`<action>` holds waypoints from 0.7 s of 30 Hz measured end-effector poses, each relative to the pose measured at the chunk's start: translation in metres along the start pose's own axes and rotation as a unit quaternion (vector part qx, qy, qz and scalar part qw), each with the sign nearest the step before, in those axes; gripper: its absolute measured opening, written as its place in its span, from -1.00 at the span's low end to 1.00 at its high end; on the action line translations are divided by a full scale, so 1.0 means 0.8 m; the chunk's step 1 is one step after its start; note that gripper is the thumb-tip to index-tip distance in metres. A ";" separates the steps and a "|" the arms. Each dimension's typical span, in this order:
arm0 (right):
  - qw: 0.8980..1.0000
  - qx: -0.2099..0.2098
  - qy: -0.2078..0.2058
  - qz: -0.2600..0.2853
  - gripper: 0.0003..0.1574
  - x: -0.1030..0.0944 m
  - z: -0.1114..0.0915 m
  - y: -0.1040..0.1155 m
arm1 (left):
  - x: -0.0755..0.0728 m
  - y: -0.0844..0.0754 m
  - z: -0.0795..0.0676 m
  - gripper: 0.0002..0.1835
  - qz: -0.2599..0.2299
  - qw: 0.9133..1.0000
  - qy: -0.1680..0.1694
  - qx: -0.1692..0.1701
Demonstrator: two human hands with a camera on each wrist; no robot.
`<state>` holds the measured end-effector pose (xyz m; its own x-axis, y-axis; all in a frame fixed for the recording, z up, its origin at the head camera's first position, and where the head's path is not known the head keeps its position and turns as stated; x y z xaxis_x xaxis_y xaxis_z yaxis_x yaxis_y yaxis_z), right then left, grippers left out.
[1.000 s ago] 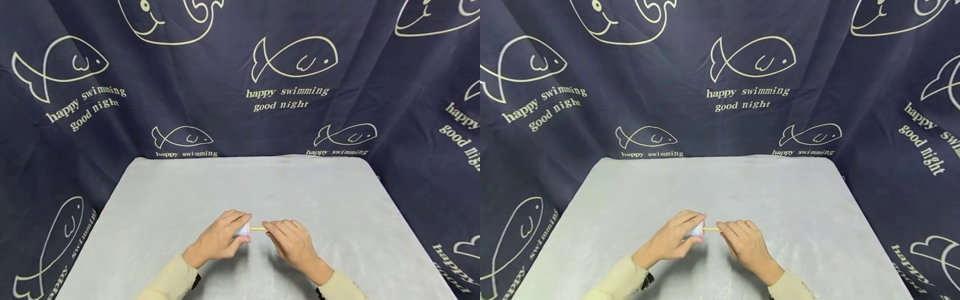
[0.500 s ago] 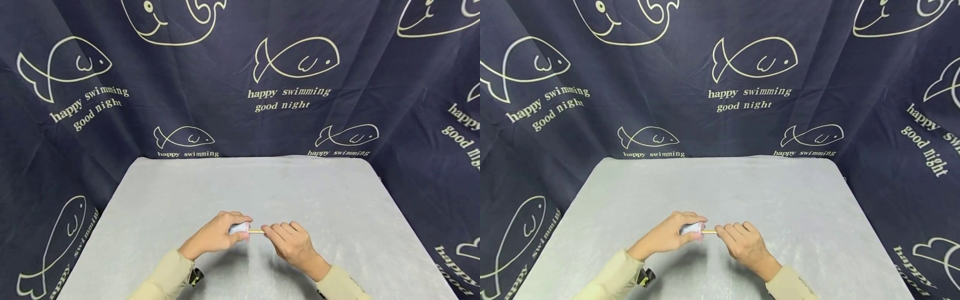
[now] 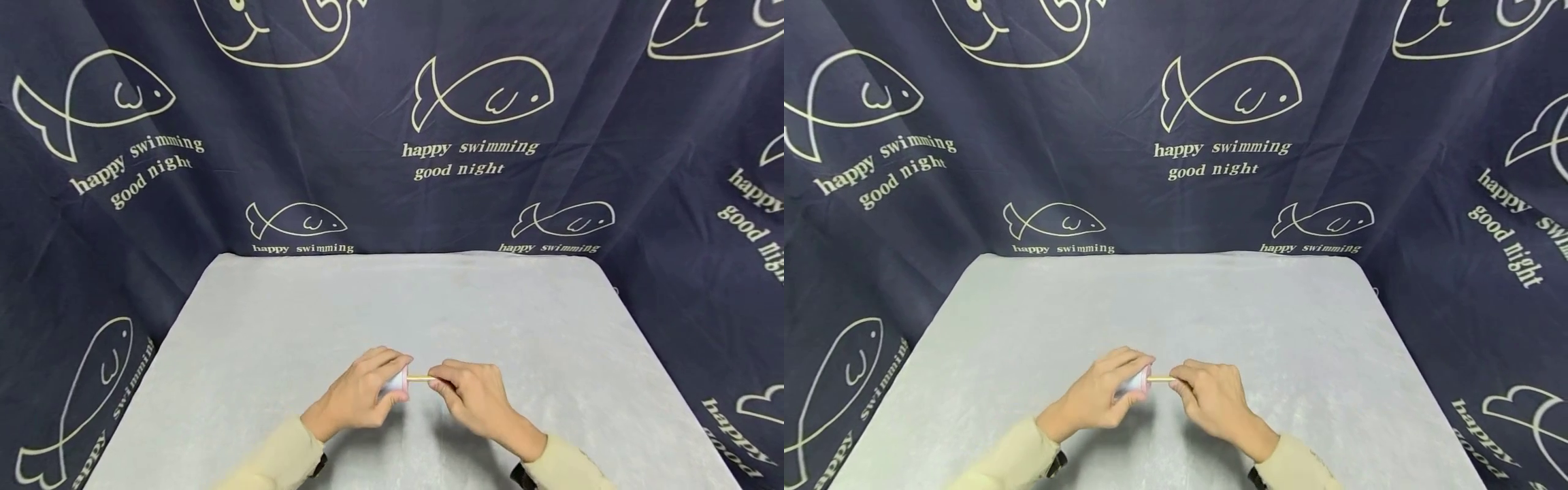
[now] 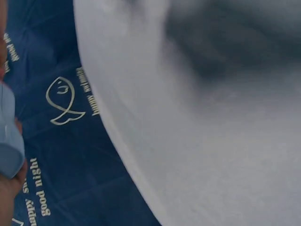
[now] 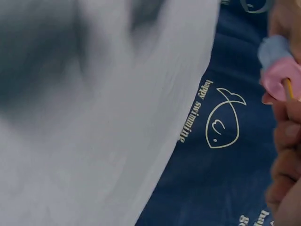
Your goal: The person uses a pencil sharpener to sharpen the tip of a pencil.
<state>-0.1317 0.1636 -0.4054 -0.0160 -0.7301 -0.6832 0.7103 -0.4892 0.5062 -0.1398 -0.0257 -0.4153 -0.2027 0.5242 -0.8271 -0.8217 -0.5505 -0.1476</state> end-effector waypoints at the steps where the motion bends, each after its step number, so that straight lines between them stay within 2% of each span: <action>1: 0.999 0.039 0.027 0.022 -0.92 0.000 0.001 -0.002 | 0.002 -0.002 -0.003 -0.54 0.024 1.000 -0.012 0.011; 3: 0.987 0.119 0.076 0.072 -0.93 0.002 0.001 -0.008 | 0.005 -0.005 -0.007 -0.49 0.074 0.996 -0.038 0.036; 5: 0.969 0.187 0.115 0.116 -0.90 0.004 0.002 -0.014 | 0.007 -0.008 -0.010 -0.46 0.118 0.989 -0.062 0.058; 7: 0.948 0.238 0.145 0.157 -0.86 0.006 0.002 -0.020 | 0.010 -0.012 -0.011 -0.45 0.155 0.981 -0.087 0.080; 9: 0.925 0.276 0.166 0.202 -0.82 0.006 0.002 -0.025 | 0.014 -0.015 -0.012 -0.47 0.183 0.971 -0.112 0.102; 13: 0.866 0.338 0.192 0.314 -0.79 0.011 0.000 -0.032 | 0.022 -0.018 -0.015 -0.48 0.221 0.957 -0.140 0.129; 15: 0.852 0.349 0.188 0.341 -0.78 0.015 -0.003 -0.034 | 0.024 -0.018 -0.015 -0.48 0.225 0.956 -0.133 0.133; 16: 0.852 0.350 0.183 0.343 -0.78 0.016 -0.005 -0.035 | 0.024 -0.016 -0.015 -0.47 0.223 0.958 -0.124 0.132; 17: 0.860 0.345 0.175 0.332 -0.79 0.017 -0.006 -0.035 | 0.024 -0.015 -0.014 -0.47 0.218 0.960 -0.115 0.130; 19: 0.891 0.318 0.153 0.287 -0.81 0.018 -0.011 -0.033 | 0.022 -0.011 -0.013 -0.44 0.206 0.966 -0.095 0.121; 21: 0.931 0.259 0.120 0.227 -0.85 0.017 -0.013 -0.029 | 0.019 -0.007 -0.010 -0.42 0.194 0.972 -0.076 0.106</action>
<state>-0.1411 0.1700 -0.4320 0.4053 -0.8206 -0.4030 0.1687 -0.3662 0.9151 -0.1340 -0.0199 -0.4313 -0.5822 0.4032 -0.7060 -0.7559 -0.5883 0.2873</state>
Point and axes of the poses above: each hand's wrist, its own z-axis towards the middle knuckle, its own x-axis out of the palm, y = z × x, the point moved 3 cm from there along z, towards the middle knuckle, and after that the axes turned 12 degrees about z, right-handed, at the moved point
